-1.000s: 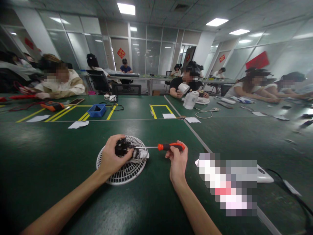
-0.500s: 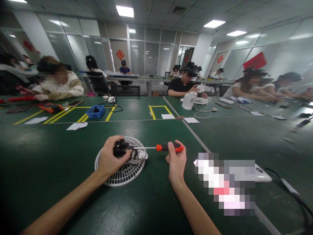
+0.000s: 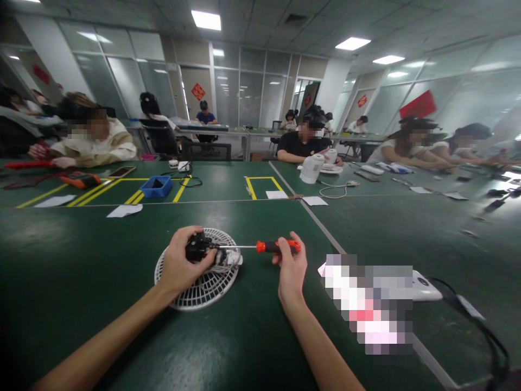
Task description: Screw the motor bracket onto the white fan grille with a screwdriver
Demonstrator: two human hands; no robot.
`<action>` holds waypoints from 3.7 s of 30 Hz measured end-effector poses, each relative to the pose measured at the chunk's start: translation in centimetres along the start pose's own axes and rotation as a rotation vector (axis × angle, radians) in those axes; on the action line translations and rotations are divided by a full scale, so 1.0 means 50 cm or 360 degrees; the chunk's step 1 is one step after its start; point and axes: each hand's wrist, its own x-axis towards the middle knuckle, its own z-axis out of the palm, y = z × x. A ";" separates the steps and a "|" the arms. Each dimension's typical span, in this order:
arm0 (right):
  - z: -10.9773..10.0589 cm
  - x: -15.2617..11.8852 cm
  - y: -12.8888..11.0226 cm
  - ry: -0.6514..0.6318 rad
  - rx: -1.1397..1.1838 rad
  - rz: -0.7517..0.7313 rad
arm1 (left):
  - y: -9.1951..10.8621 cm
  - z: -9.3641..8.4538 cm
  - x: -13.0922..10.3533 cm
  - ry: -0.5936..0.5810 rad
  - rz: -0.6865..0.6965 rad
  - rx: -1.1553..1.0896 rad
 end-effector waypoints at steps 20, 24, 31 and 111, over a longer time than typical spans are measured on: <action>-0.003 0.001 -0.001 -0.0025 -0.0002 0.0016 | -0.001 0.000 -0.001 -0.0001 -0.0002 0.0004; -0.002 0.003 0.006 -0.0008 -0.0081 0.0033 | -0.001 0.000 0.000 0.0000 0.0004 0.0001; -0.003 0.000 0.001 -0.0074 0.0128 0.0193 | -0.002 0.000 0.001 0.0013 0.0028 0.0000; 0.011 -0.020 -0.002 -0.0145 0.0212 0.0305 | -0.002 0.001 -0.002 0.0014 -0.0023 -0.0015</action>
